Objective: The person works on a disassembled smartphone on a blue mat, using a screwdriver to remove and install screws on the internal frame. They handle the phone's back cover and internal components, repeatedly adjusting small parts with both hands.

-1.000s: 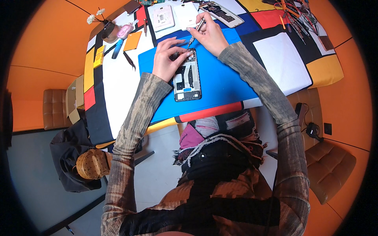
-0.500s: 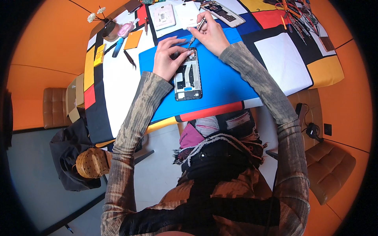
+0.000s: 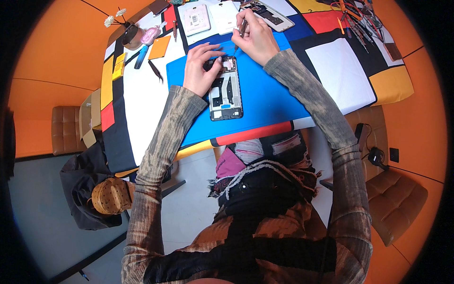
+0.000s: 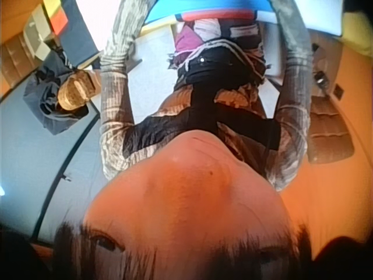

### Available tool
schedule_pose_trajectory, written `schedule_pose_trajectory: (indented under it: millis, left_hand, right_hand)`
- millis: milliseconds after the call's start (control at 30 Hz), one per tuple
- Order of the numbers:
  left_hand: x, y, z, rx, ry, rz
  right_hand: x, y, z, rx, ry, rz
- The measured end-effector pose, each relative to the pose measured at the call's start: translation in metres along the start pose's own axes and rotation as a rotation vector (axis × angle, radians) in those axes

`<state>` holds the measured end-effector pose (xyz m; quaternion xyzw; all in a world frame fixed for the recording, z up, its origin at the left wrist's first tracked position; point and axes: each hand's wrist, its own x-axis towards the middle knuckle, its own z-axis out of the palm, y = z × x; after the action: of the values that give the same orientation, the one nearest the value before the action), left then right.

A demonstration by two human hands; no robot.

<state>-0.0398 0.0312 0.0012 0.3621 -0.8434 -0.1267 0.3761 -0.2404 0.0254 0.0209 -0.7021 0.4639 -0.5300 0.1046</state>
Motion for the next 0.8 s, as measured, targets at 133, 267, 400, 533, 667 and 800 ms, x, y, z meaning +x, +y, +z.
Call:
schedule_pose_trajectory:
  millis: [133,267,400,533,667,800]
  left_hand:
    - [-0.001,-0.001,0.001,0.011,0.011,-0.042]
    - [-0.001,-0.003,0.001,0.012,0.021,-0.069]
    - [-0.002,-0.004,0.001,0.017,0.015,-0.08]
    - [-0.002,-0.004,0.0,0.021,0.012,-0.079]
    - [-0.002,-0.004,0.001,0.018,0.013,-0.07]
    - [-0.002,-0.005,0.002,0.02,0.012,-0.072]
  right_hand:
    - [-0.001,0.0,0.001,-0.099,-0.022,-0.078]
    - [0.0,-0.003,0.002,-0.041,-0.057,-0.07]
    - [-0.002,-0.011,-0.004,0.019,-0.199,-0.013]
    - [-0.004,-0.018,-0.005,-0.006,-0.218,-0.057]
    - [-0.004,-0.019,-0.002,-0.036,-0.179,-0.108]
    - [-0.005,-0.019,-0.002,-0.051,-0.183,-0.12]
